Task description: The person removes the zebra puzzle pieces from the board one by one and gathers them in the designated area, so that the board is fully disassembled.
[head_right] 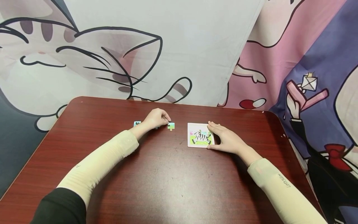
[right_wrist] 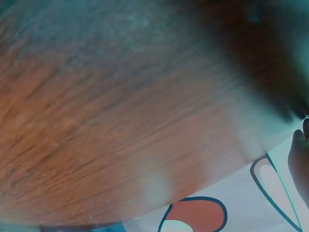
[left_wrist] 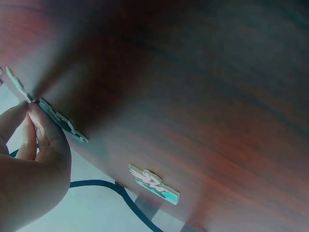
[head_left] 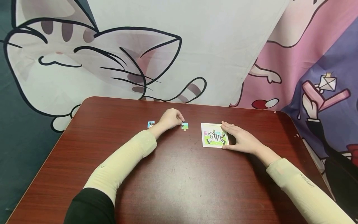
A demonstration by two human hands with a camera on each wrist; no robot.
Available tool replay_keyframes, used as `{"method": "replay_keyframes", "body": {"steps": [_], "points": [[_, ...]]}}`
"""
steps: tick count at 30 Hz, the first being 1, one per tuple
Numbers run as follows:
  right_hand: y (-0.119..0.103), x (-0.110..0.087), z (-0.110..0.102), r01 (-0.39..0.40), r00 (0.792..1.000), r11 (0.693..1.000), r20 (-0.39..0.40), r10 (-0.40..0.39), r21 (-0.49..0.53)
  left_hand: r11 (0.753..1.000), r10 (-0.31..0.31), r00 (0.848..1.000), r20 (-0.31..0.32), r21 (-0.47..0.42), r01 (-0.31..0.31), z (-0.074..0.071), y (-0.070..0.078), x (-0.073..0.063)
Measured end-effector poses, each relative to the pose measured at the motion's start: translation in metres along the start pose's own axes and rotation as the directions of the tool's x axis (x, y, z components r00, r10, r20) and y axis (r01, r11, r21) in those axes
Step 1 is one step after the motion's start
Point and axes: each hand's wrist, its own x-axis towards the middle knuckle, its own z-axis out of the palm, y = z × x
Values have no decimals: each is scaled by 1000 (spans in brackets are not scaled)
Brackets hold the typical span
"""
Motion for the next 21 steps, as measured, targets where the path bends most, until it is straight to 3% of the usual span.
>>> {"method": "replay_keyframes", "body": {"steps": [6,12,21], "points": [[0,3,1,-3,1000,1000,-2,3,28,999,-22,1000,-4,-39,22,-3,-1,2],[-5,7,1,3,1000,999,18,-4,34,998,14,1000,-20,-53,-15,-7,0,3],[-12,9,3,62,998,998,3,-62,25,990,36,998,-41,-136,-42,-1,15,3]]}}
